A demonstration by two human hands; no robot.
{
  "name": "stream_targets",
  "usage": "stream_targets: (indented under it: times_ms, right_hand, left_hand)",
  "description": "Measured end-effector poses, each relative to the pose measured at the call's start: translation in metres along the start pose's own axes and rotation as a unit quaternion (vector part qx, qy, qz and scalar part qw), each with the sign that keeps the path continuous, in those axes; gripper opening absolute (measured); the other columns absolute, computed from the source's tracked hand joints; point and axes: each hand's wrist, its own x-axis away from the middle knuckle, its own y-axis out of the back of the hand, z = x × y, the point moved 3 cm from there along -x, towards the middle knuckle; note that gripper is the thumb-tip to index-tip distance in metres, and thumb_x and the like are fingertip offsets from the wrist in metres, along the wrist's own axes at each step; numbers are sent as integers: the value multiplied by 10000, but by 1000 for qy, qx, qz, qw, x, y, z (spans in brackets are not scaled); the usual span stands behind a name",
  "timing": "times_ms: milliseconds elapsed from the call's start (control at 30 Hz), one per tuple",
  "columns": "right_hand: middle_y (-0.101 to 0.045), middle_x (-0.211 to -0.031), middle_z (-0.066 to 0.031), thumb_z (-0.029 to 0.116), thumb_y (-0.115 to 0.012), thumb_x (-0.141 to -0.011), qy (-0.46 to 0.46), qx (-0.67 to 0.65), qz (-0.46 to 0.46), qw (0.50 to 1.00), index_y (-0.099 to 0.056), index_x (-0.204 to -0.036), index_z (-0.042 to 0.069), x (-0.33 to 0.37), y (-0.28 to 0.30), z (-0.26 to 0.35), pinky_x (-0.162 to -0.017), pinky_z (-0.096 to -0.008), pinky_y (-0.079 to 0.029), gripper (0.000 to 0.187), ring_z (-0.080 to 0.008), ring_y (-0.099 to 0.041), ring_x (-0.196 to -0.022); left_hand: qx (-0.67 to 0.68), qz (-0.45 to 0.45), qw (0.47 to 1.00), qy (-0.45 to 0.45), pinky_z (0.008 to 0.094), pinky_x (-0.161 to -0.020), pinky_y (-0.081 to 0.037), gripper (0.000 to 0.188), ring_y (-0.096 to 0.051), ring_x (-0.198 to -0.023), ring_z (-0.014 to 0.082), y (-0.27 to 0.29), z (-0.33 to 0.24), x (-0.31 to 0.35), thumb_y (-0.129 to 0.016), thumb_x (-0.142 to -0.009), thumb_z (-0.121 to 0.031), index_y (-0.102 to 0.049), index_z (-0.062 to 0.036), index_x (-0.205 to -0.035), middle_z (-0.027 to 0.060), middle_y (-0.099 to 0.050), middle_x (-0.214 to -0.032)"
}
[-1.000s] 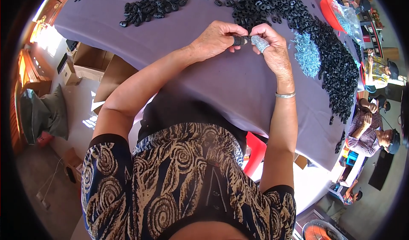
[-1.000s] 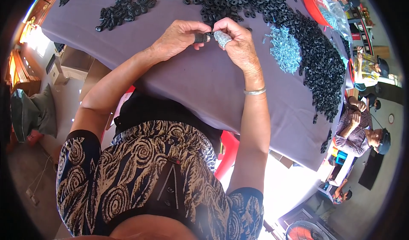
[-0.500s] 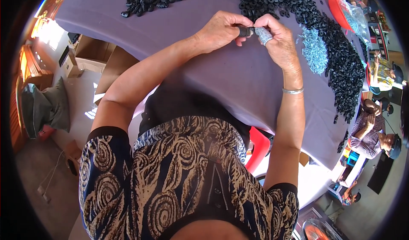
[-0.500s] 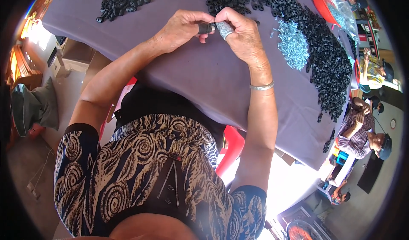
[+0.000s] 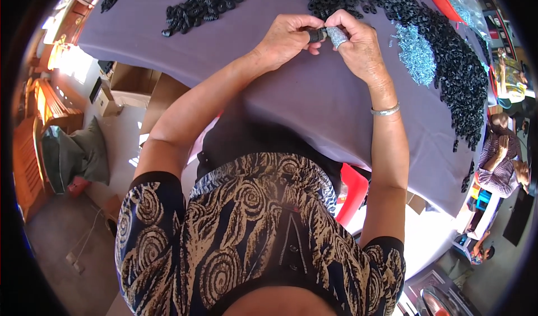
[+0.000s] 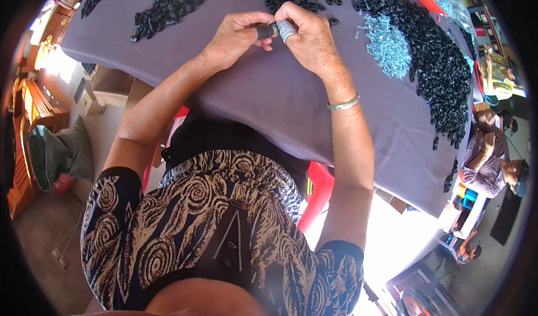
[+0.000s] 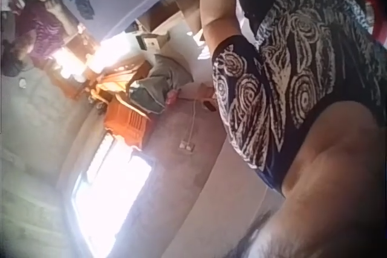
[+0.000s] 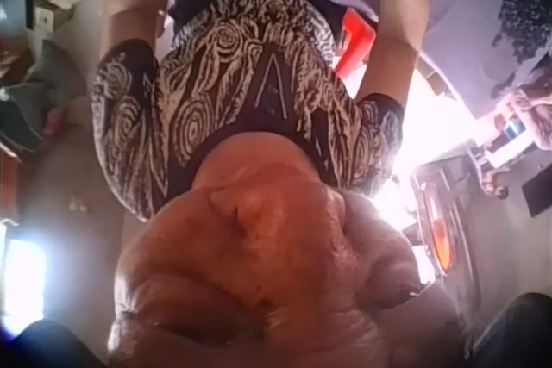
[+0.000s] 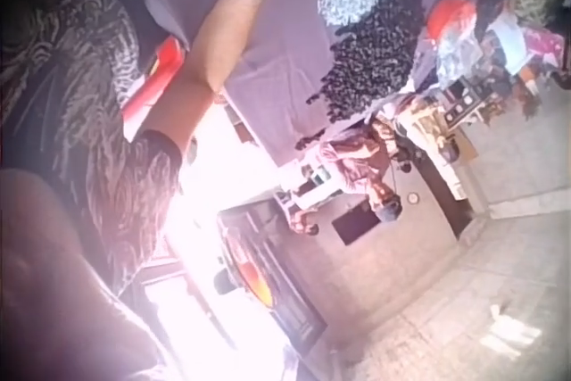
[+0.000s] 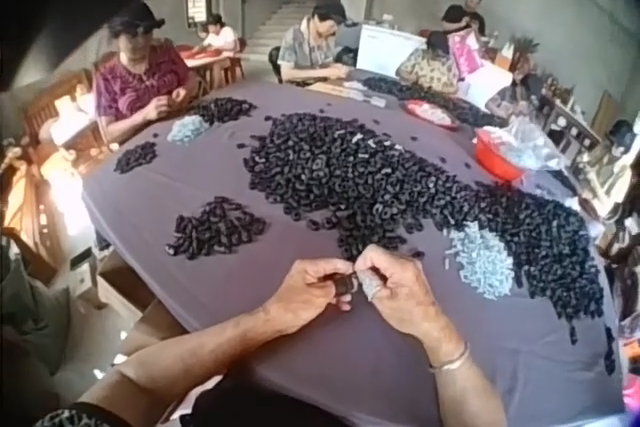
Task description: The recorder is manually assembling small blue plastic pieces into black garment accessories in a workshop setting.
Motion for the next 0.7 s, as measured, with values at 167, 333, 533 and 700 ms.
stream_targets:
  times_ms: [167, 333, 533, 700]
  right_hand:
    - [-646, -762, -53, -29, -520, -835, 19, -16, 5, 1000, -576, -926, 44, 2, 9, 10, -642, -272, -486, 129, -138, -629, -722]
    - [-632, -742, -20, 27, -475, -876, -76, -95, 0, 993, -590, -982, 60, 5, 8, -3, -646, -252, -478, 160, -102, -598, -713]
    - [-568, -662, -12, 228, -475, -931, -134, -111, -46, 984, -598, -911, 46, 2, 13, -8, -538, -218, -421, 221, -65, -496, -582]
    - [-487, -604, -7, 530, -405, -933, -231, -333, 42, 913, -557, -802, 36, 11, -10, -25, -416, -194, -323, 533, -58, -396, -475]
  left_hand:
    - [33, 20, 999, -9, 264, -686, -507, 214, -578, -753, 108, 2, 1, -1, -598, -855, -91, -632, 4, -1043, 54, -643, -910]
    - [55, 23, 998, 1, 266, -679, -508, 229, -586, -755, 117, -1, -8, 0, -599, -856, -84, -620, 1, -1067, 56, -647, -913]
    - [80, 8, 997, 4, 268, -668, -504, 250, -590, -770, 124, 0, -7, 0, -622, -856, -101, -613, -5, -1087, 60, -639, -907]
    - [60, 1, 997, -45, 275, -723, -475, 237, -567, -863, 131, 5, -3, -1, -630, -856, -100, -626, -24, -1080, 41, -597, -989]
